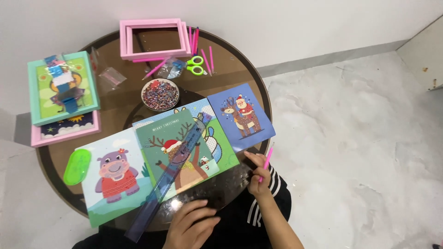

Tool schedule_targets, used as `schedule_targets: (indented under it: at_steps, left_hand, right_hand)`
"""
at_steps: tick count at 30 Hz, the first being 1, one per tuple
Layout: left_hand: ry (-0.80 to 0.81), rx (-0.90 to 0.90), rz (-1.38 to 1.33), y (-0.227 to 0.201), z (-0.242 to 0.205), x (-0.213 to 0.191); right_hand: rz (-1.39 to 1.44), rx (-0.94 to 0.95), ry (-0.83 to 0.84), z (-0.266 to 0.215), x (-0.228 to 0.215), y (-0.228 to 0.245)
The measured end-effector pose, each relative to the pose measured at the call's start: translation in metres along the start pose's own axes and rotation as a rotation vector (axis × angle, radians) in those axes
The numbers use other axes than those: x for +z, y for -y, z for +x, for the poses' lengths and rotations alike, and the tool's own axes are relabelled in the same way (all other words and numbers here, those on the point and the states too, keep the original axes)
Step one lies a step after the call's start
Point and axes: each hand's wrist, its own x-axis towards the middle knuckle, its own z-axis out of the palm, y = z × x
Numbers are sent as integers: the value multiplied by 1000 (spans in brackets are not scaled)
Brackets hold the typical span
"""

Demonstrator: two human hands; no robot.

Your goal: Aligning small decorative beads on a notebook using a ruler and a pen tool

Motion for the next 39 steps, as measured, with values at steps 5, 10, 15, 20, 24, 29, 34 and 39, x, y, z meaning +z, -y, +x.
schedule_targets:
  at_steps: [5, 10, 15, 20, 24, 29, 34, 39]
  left_hand:
    - [-242, -45, 213, -6, -38, -21]
    - [-547, 122, 598, 26, -67, -46]
    - [-542, -324, 656, 8, -63, -63]
    - [-428, -393, 647, 7, -63, -67]
    - [-281, -401, 672, 14, -55, -66]
    - [-188, -386, 716, 20, -39, -59]
    - [-120, -390, 716, 23, -32, -55]
    - [-94, -386, 718, 24, -33, -52]
  right_hand:
    - [-38, 23, 6, 11, 1, 7]
    - [-58, 6, -22, 16, 7, 11]
    - [30, -103, -108, 17, 13, 6]
    - [3, -66, -85, 26, 14, 21]
    - [-3, -49, -64, 25, 11, 20]
    - [-15, -37, -42, 27, 9, 26]
    - [-20, -92, -48, 26, 9, 22]
    - [-40, -114, -55, 26, 9, 21]
